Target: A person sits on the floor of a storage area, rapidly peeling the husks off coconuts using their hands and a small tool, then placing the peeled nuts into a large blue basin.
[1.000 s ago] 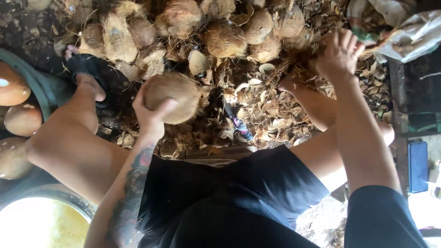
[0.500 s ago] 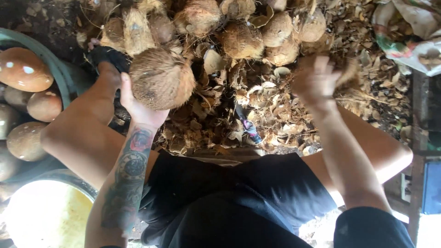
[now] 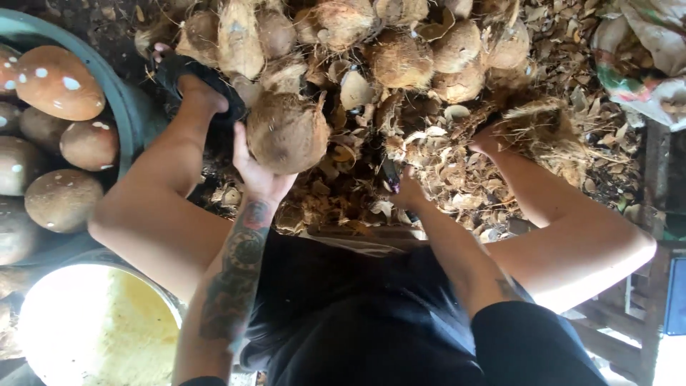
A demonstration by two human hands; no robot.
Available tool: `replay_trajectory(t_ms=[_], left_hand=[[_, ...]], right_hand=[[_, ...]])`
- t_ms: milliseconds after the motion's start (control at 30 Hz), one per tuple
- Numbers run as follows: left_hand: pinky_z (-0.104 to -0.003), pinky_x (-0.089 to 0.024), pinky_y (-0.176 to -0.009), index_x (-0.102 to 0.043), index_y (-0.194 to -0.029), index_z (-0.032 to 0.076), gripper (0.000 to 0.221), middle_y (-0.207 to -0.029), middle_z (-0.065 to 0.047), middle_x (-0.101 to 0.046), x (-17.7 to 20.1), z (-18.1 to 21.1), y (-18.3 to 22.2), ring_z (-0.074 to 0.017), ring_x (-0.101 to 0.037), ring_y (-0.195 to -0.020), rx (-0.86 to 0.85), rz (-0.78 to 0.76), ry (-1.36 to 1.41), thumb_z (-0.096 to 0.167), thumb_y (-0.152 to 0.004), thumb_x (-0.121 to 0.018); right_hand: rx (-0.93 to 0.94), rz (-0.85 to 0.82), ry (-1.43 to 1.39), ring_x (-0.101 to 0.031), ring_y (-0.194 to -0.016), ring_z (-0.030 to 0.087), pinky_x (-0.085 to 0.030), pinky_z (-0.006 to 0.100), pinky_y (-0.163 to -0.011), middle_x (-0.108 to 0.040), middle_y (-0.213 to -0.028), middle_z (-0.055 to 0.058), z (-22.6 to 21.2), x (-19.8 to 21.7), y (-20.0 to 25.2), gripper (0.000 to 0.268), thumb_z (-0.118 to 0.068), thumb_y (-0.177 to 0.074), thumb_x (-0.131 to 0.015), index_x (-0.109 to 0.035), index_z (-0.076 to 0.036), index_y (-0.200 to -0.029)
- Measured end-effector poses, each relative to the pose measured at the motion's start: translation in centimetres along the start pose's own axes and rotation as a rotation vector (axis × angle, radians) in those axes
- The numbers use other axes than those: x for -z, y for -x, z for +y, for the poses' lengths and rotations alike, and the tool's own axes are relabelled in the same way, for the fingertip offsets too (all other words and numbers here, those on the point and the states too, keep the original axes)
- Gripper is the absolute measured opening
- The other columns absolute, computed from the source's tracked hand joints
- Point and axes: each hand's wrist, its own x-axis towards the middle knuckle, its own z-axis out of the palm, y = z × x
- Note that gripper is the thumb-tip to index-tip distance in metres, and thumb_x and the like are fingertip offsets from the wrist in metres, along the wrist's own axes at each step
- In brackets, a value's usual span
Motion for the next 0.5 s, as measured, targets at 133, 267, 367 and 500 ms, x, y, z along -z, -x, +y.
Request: replay_trajectory(t_ms=[133,267,367,500], left_hand=[[-0.065,-0.049,-0.117,-0.071,-0.132,0.013,0.069,-0.138,-0.016,-0.070,2.6,0.8,-1.7,-0.0418,-0.067,-0.128,0.034,-0.082,0.053,0.059,-0.081,-0.080],[-0.065,-0.039,-0.121,-0.053,-0.152,0.011,0.100,-0.152,-0.022,-0.057,4.8,0.3,-3.2,-0.0434,-0.052,-0.142,0.160,0.050,-0.235,0.064,-0.073,-0.085],[-0.055,-0.054,-0.107,-0.071,-0.126,0.013,0.057,-0.128,-0.011,-0.073,3.0,0.0,-2.0,-0.0338,-0.070,-0.117,0.174,0.001,-0.093,0.048,-0.083,-0.082],[-0.070,-0.044,-0.118,-0.055,-0.152,0.010,0.091,-0.153,-0.019,-0.058,4.2,-0.7,-3.4,-0.0440,-0.059,-0.138,0.058,-0.184,0.018,0.066,-0.083,-0.075]], right_hand=[[-0.105,-0.049,-0.195,-0.064,-0.108,0.045,-0.053,0.056,-0.083,-0.061,-0.121,0.035,3.1,-0.1,-5.7,0.095,-0.051,-0.081,-0.078,-0.037,0.010,-0.141],[-0.152,-0.049,-0.366,-0.071,-0.061,0.035,-0.057,0.048,-0.048,-0.067,-0.074,0.023,3.0,0.8,-8.1,0.060,-0.026,-0.084,-0.074,-0.061,0.013,-0.129],[-0.028,-0.010,-0.410,-0.067,-0.057,0.028,-0.052,0.037,-0.050,-0.068,-0.077,0.018,-8.5,9.3,10.1,0.051,-0.038,-0.094,-0.079,-0.064,0.003,-0.121],[0.355,-0.030,-0.584,-0.068,-0.055,0.028,-0.057,0.038,-0.055,-0.068,-0.073,0.020,-13.6,11.6,20.6,0.033,-0.015,-0.094,-0.077,-0.058,0.006,-0.111]])
